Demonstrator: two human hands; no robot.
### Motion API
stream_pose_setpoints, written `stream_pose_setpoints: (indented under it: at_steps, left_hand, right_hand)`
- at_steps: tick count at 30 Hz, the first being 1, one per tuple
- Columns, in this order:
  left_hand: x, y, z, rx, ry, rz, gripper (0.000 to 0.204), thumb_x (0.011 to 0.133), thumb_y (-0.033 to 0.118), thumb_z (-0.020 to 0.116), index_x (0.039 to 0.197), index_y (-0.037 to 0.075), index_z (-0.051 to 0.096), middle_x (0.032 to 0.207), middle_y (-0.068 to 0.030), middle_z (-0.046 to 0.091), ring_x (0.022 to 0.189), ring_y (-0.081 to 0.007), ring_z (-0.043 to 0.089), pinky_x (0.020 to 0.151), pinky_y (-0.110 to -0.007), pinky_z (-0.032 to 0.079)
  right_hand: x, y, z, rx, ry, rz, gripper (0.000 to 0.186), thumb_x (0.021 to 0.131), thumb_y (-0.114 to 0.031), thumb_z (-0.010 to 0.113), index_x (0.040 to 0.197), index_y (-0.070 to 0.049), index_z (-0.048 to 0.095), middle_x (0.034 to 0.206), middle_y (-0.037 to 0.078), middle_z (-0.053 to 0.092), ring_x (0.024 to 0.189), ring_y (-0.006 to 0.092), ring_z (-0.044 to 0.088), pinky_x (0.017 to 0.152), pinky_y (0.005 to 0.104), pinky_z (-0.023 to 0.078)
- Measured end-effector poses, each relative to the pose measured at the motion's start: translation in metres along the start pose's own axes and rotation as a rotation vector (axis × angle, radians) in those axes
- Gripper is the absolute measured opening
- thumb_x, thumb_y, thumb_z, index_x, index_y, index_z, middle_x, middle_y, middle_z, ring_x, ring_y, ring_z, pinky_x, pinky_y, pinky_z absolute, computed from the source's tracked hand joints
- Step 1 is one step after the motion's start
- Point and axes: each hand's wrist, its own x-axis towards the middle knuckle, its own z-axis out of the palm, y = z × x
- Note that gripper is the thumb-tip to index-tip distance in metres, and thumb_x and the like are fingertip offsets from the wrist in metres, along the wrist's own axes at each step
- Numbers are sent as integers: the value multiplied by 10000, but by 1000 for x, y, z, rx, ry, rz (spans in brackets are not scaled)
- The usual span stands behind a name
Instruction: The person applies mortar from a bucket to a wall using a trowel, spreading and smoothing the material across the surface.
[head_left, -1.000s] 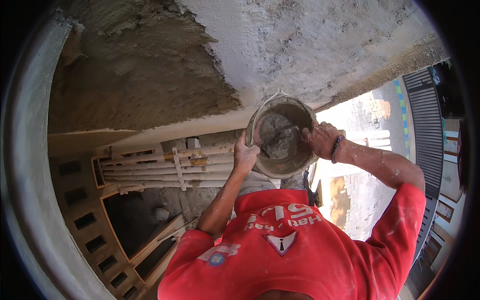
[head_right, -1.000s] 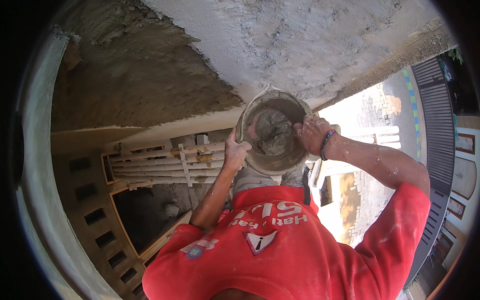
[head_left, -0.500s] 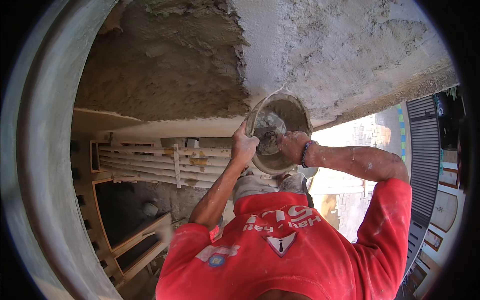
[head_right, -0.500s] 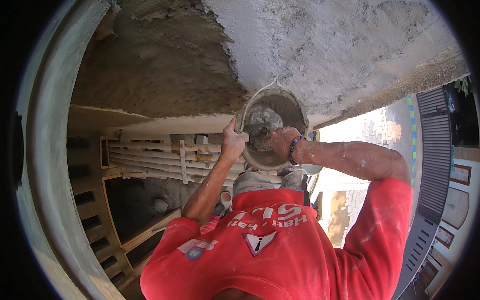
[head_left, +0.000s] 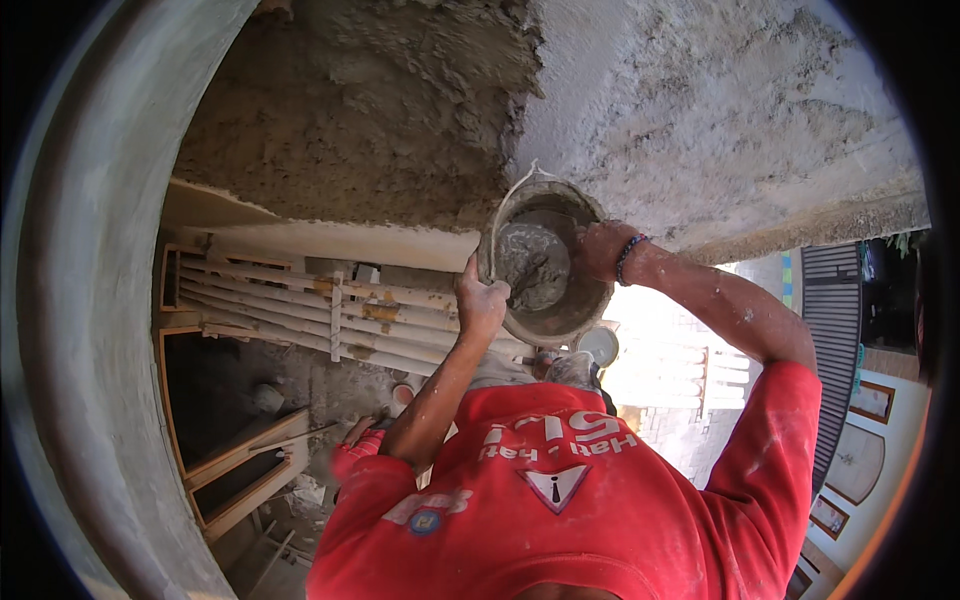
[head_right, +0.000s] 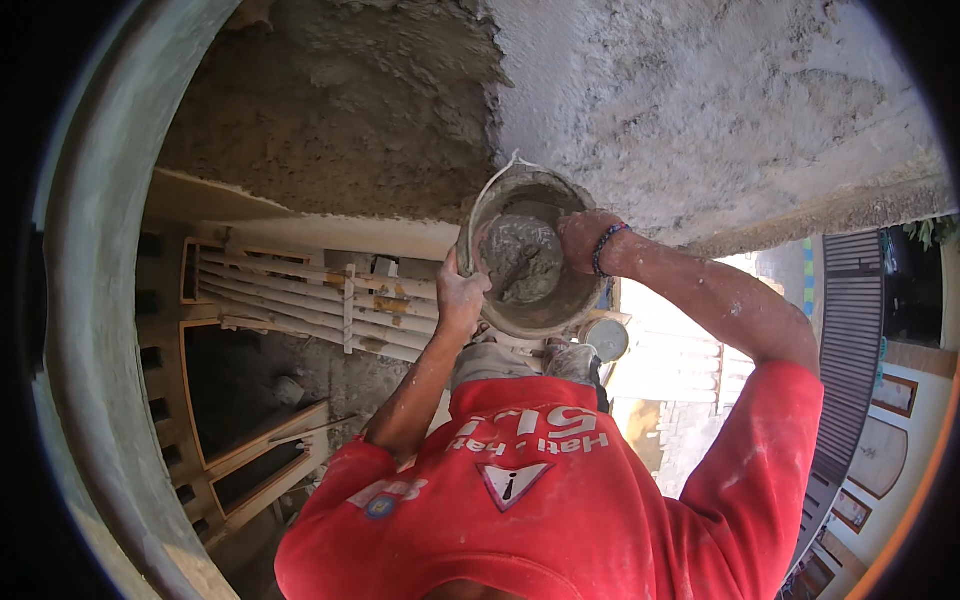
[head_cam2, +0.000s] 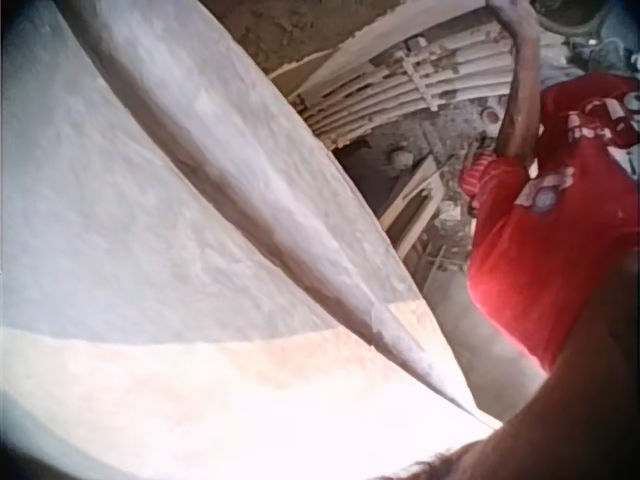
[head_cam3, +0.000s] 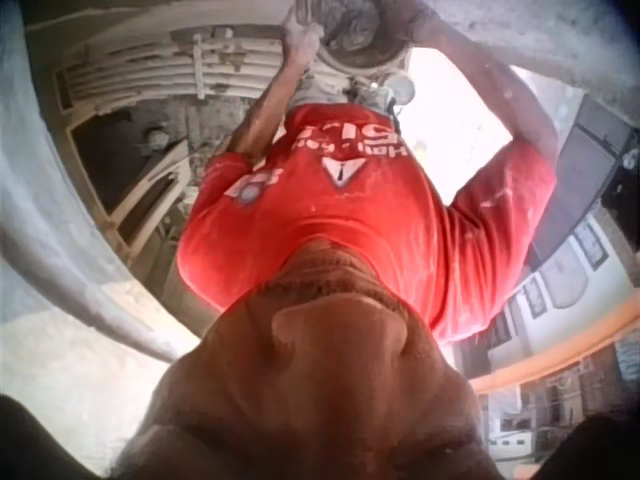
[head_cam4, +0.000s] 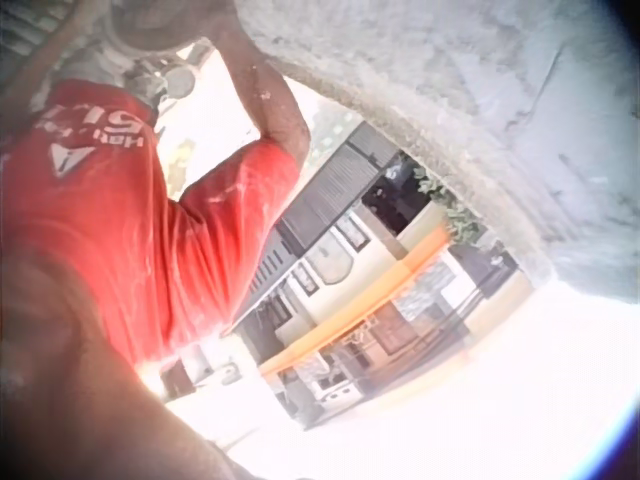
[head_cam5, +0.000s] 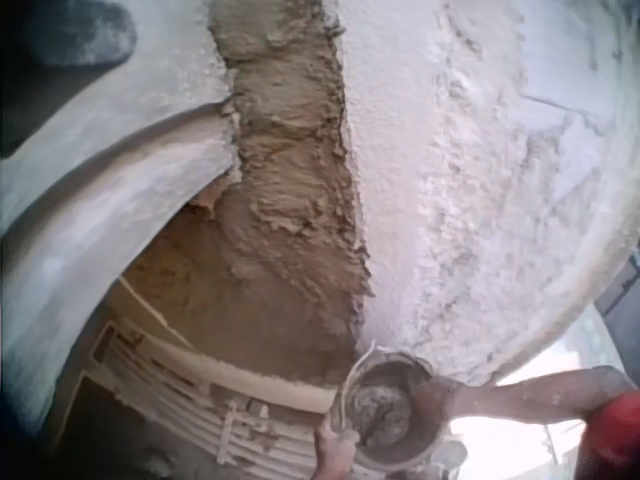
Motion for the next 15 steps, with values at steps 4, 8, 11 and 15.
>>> stream_pose_setpoints:
  at_steps: [4,8,11,15]
  left_hand:
    - [-6,0,-4,-256,35,-4,559,642,-75,484,1198,-46,526,1033,-89,613,920,-157,567,849,-254,440]
    - [-10,-14,-5,-221,102,-3,536,646,-79,476,1177,-39,536,1014,-75,618,904,-155,576,837,-254,450]
    - [-15,-11,-7,-106,20,3,605,615,-114,444,1209,-31,518,1082,-73,596,953,-150,570,839,-246,449]
    - [-27,-14,-15,-80,63,-7,591,619,-115,450,1201,-37,520,1041,-69,603,905,-144,572,810,-237,449]
  right_hand:
    - [4,-4,34,72,-119,-65,270,786,-132,507,927,34,668,900,236,673,884,341,673,764,425,544]
    - [20,8,75,109,-325,-230,357,827,-171,522,1127,18,563,906,213,671,839,346,666,703,446,543]
    - [22,9,88,-140,-320,-619,416,846,-209,530,1218,-21,523,1007,176,648,809,289,659,703,409,543]
    - [-1,-26,46,498,-517,-118,442,851,-244,530,1238,-30,519,1120,156,609,899,274,608,803,392,501]
